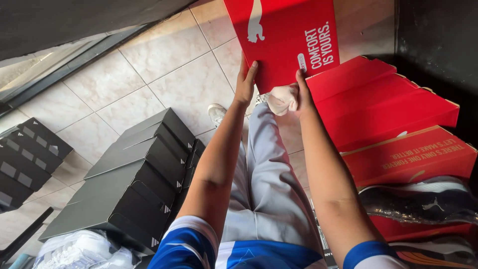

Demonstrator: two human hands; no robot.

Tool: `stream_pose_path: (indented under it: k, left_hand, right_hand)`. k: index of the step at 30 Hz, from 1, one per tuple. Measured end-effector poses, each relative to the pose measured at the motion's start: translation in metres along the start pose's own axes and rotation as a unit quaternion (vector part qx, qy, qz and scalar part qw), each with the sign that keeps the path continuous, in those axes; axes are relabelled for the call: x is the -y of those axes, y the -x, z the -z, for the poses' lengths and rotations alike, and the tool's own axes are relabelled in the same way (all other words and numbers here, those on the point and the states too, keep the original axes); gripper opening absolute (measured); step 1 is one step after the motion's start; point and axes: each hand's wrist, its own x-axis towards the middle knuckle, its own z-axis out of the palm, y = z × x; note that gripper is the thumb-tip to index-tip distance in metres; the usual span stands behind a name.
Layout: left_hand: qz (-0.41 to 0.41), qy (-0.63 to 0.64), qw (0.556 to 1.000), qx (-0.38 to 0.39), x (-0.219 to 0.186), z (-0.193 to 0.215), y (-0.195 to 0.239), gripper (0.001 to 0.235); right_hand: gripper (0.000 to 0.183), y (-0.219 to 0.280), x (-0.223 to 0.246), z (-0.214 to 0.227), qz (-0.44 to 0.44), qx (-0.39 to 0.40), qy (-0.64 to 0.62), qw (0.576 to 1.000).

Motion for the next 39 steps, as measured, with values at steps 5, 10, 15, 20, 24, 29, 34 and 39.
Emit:
stream_pose_path:
  k: [5,10,15,20,24,29,34,39]
  left_hand:
    - [0.004,-0.116,0.993,-0.037,0.006,0.009,-0.004,0.074]
    - [0.001,-0.108,0.994,-0.026,0.010,0.010,-0.006,0.076]
    - [-0.022,-0.052,0.998,0.006,0.024,0.019,-0.015,0.078]
    - [0.035,-0.089,0.995,-0.026,0.003,0.016,0.003,0.080]
    - [0.026,-0.179,0.981,-0.067,0.004,0.019,0.099,0.070]
    - [0.142,-0.138,0.960,0.197,-0.075,-0.018,0.297,0.063]
    - [0.106,-0.152,0.953,0.239,-0.097,0.000,0.431,0.077]
    - [-0.025,-0.064,0.980,0.187,-0.073,-0.002,0.525,0.084]
  right_hand:
    - [0.025,-0.016,-0.008,0.016,-0.015,0.049,-0.056,0.997]
    - [0.041,0.003,0.009,0.000,-0.016,0.046,-0.045,0.998]
    - [0.031,-0.003,0.009,0.003,-0.024,0.054,-0.051,0.997]
    - [0.045,0.050,0.013,-0.024,0.058,0.001,0.114,0.992]
    - [0.038,0.173,-0.016,-0.026,0.101,-0.076,0.069,0.990]
    - [0.038,0.327,-0.068,0.000,0.165,-0.009,0.111,0.980]
    - [0.046,0.450,-0.085,0.011,0.176,0.077,0.161,0.968]
    - [0.059,0.533,-0.103,0.041,0.183,0.231,0.231,0.927]
